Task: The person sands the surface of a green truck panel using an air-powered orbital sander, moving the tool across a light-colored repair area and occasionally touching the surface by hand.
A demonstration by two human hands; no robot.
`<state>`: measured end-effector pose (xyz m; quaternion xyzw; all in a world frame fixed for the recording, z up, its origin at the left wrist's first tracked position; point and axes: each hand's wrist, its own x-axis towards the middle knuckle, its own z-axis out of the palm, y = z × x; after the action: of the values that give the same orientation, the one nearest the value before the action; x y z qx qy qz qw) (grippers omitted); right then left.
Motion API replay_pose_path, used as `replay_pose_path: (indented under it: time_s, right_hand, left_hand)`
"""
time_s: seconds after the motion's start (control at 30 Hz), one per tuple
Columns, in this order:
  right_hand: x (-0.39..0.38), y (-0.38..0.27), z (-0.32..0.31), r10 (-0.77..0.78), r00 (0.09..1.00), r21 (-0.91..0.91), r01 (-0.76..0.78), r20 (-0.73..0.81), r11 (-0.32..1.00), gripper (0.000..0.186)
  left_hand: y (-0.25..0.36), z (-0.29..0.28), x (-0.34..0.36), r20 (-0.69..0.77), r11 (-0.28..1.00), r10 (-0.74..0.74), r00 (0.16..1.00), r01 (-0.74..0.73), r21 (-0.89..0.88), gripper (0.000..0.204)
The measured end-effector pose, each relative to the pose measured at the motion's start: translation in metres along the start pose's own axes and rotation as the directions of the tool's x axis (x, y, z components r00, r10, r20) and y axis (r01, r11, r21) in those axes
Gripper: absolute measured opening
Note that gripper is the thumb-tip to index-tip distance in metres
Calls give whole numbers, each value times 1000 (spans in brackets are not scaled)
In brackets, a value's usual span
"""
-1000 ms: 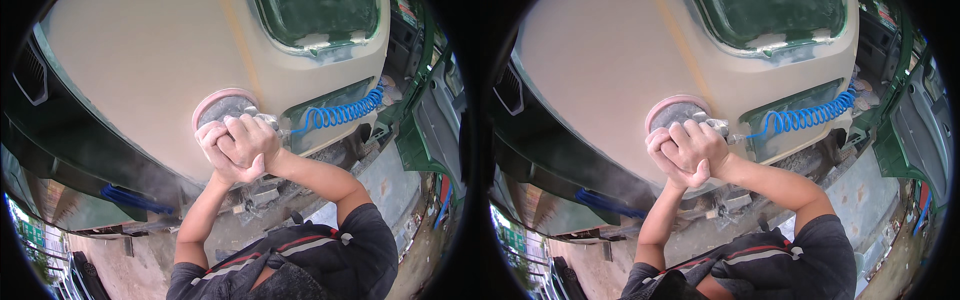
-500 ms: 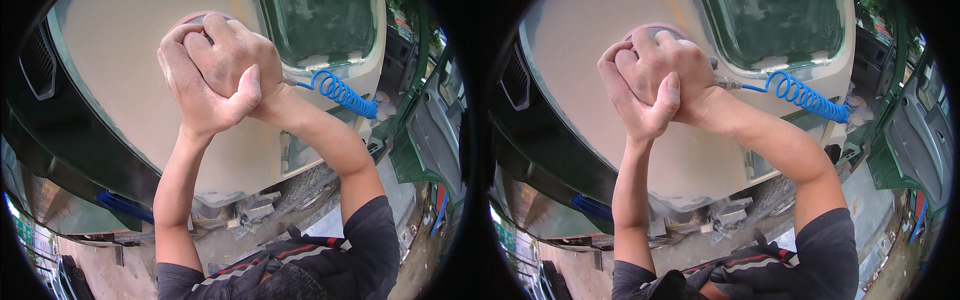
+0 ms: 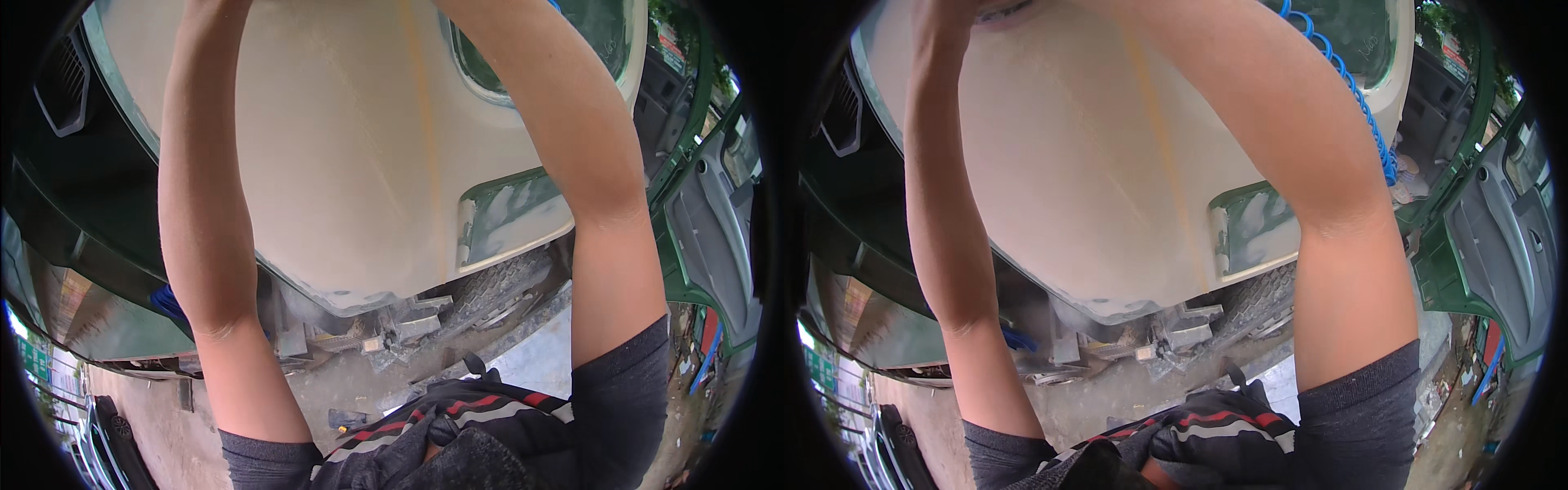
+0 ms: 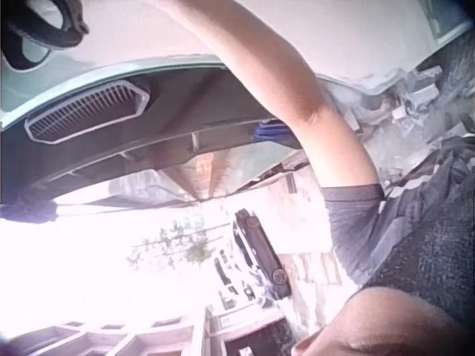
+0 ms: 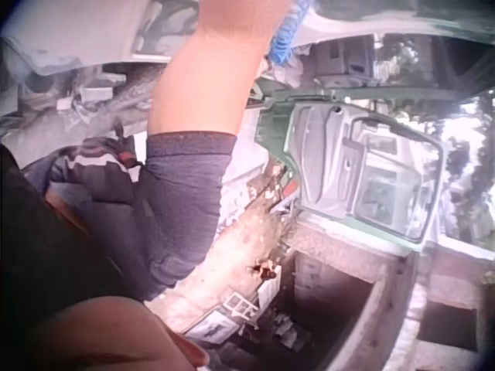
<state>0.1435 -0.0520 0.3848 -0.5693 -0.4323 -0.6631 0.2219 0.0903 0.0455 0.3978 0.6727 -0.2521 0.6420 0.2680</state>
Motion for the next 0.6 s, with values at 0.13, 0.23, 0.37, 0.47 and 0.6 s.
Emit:
replay_pose_path:
  time_s: [0.13, 0.23, 0.37, 0.47, 0.6]
  right_hand:
    - [-74, -59, 13, 32, 997, 180, -21, -63, 983, 14]
    - [-139, -77, 0, 70, 996, 86, -66, -50, 994, 16]
    - [-206, -106, -11, 108, 993, 121, -113, 44, 986, 15]
    - [-251, -128, -22, 132, 984, 160, -150, 122, 976, 16]
    - [-279, -146, -28, 98, 985, 184, -123, 143, 975, 18]
  left_hand:
    - [1, -36, -110, 143, 996, 26, 989, -37, 80, 75]
    - [4, -28, -178, 220, 981, 24, 975, -66, 184, 85]
    - [10, -34, -260, 232, 979, -40, 972, -9, 206, 88]
    - [16, -37, -307, 266, 976, -89, 960, 31, 216, 89]
    - [27, -34, -340, 181, 979, -129, 975, 96, 181, 83]
